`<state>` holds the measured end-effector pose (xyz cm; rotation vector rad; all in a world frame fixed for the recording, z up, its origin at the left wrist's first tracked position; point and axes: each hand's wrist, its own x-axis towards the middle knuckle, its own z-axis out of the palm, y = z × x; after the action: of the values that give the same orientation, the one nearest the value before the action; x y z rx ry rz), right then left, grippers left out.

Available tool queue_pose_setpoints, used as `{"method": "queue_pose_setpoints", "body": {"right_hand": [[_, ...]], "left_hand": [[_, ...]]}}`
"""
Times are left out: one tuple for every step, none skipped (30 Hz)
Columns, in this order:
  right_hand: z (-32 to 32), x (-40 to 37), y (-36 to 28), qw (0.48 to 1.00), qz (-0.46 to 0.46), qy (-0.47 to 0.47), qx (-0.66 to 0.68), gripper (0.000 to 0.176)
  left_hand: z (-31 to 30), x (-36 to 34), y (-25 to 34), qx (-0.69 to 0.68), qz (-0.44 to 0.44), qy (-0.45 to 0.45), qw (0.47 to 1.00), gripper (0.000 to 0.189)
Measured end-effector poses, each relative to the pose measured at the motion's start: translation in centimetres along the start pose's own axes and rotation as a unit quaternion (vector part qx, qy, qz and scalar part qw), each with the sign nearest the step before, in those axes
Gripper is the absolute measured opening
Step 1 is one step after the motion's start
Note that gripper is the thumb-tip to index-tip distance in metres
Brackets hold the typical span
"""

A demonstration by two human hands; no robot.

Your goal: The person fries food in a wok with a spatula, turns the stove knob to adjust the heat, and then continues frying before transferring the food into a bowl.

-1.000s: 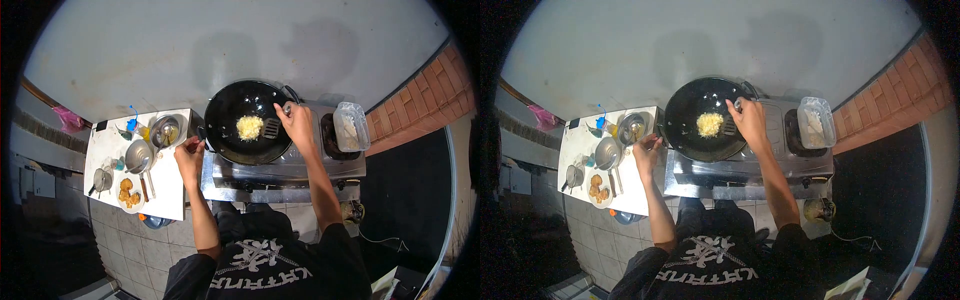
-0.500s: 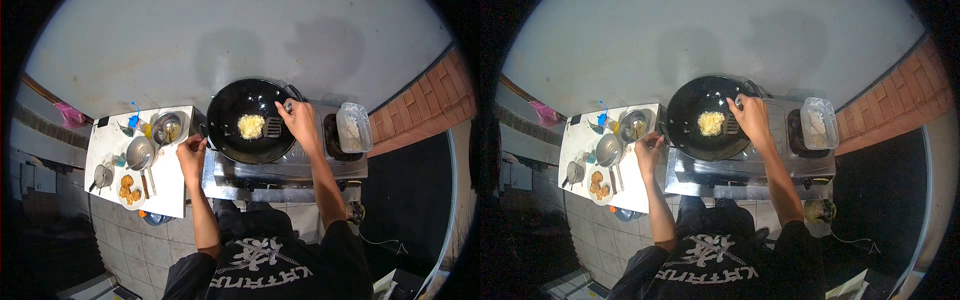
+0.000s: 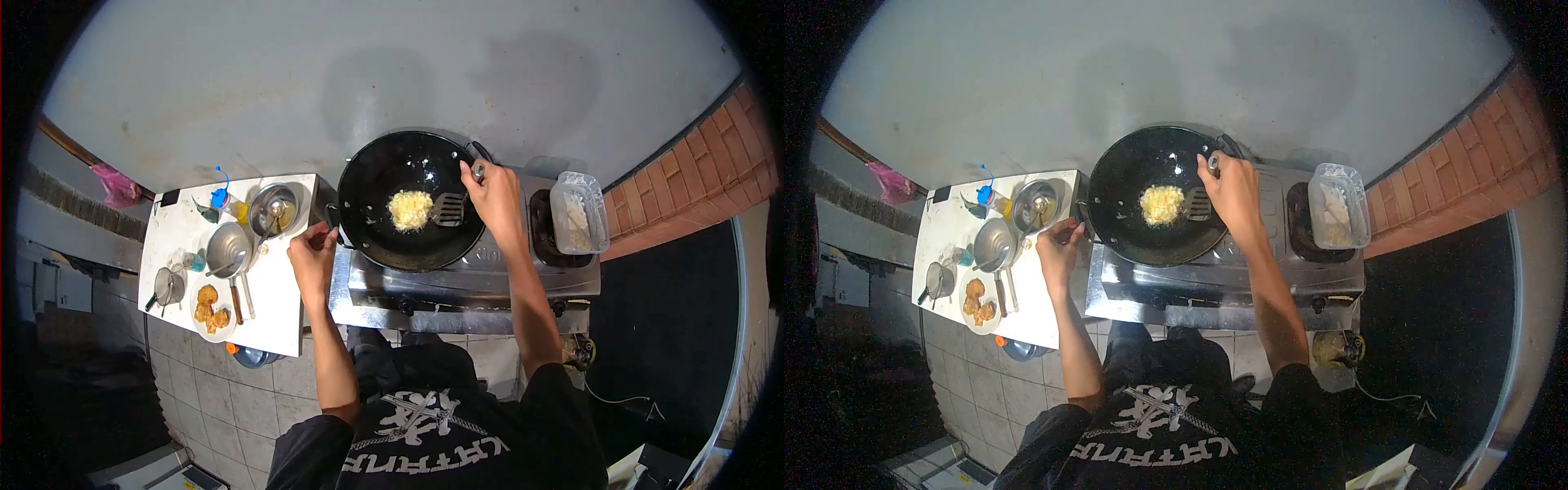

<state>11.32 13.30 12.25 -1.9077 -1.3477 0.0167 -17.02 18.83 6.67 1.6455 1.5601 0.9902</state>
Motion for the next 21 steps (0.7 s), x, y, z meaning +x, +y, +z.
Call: {"method": "queue_pose_setpoints", "body": {"right_hand": [[0.2,-0.1,0.2,1.000,0.001,0.001,0.000,0.035],[0.6,-0.1,0.4,1.000,-0.010,-0.004,0.003,0.035],[0.7,-0.1,0.3,1.000,-0.022,-0.010,0.005,0.035],[0.5,-0.2,0.2,1.000,-0.023,-0.010,0.006,0.035],[0.2,-0.3,0.0,1.000,-0.006,0.004,0.007,0.034],[0.0,-0.3,-0.2,1.000,0.010,0.018,0.007,0.034],[0.0,-0.2,-0.3,1.000,0.008,0.017,0.009,0.034],[-0.1,-0.1,-0.3,1.000,0.000,0.020,0.004,0.033],[-0.1,-0.1,-0.3,1.000,-0.007,0.024,-0.001,0.032],[0.1,0.0,-0.2,1.000,-0.005,0.025,-0.001,0.032],[0.5,0.1,0.0,0.999,-0.022,0.021,0.011,0.032],[0.8,0.1,0.0,0.999,-0.039,0.016,0.023,0.031],[0.8,0.2,0.0,0.999,-0.030,0.012,0.037,0.031],[0.6,0.2,-0.1,0.999,-0.031,0.012,0.037,0.031],[0.1,0.1,-0.6,0.999,-0.009,0.022,0.027,0.031],[-0.1,0.1,-0.8,0.999,0.013,0.032,0.016,0.032],[-0.1,0.1,-0.8,0.999,0.012,0.030,0.015,0.032],[0.1,0.0,-0.8,0.999,0.012,0.029,0.015,0.032],[0.4,-0.2,-0.6,0.999,-0.011,0.028,0.015,0.031],[0.5,-0.1,-0.5,0.999,-0.035,0.028,0.014,0.031],[0.2,-0.1,-0.7,0.999,-0.023,0.019,0.019,0.030]], "left_hand": [[0.1,0.0,0.0,-0.001,0.007,0.006,1.000,0.026],[0.2,0.0,0.1,-0.002,0.013,0.012,1.000,0.025],[0.2,-0.1,0.2,-0.003,0.014,0.012,1.000,0.025],[0.0,-0.2,0.5,0.000,0.015,0.008,1.000,0.025],[-0.1,-0.3,0.7,0.004,0.017,0.006,1.000,0.025],[-0.1,-0.1,0.5,0.004,0.017,0.009,1.000,0.025],[0.0,-0.1,0.1,-0.003,0.012,0.008,1.000,0.026],[0.1,-0.1,-0.1,-0.009,0.008,0.005,1.000,0.026],[0.1,-0.2,-0.1,-0.009,0.008,0.005,1.000,0.026],[0.1,-0.3,0.1,-0.004,0.009,0.006,1.000,0.026],[0.1,-0.3,0.2,0.000,0.011,0.006,1.000,0.026],[0.2,-0.3,0.0,0.000,0.011,0.005,1.000,0.026],[0.3,-0.2,-0.3,-0.006,0.016,0.005,1.000,0.026],[0.3,-0.2,-0.5,-0.011,0.021,0.007,1.000,0.026],[0.2,-0.2,-0.3,-0.011,0.020,0.010,1.000,0.026],[0.1,-0.3,0.0,-0.001,0.019,0.013,1.000,0.025],[0.1,-0.5,0.1,0.009,0.018,0.015,1.000,0.025],[0.0,-0.5,0.1,0.010,0.018,0.015,1.000,0.025],[0.0,-0.5,0.1,0.007,0.015,0.013,1.000,0.025],[0.0,-0.4,0.1,0.004,0.013,0.011,1.000,0.025],[0.0,-0.3,0.1,0.002,0.013,0.012,1.000,0.025]]}}
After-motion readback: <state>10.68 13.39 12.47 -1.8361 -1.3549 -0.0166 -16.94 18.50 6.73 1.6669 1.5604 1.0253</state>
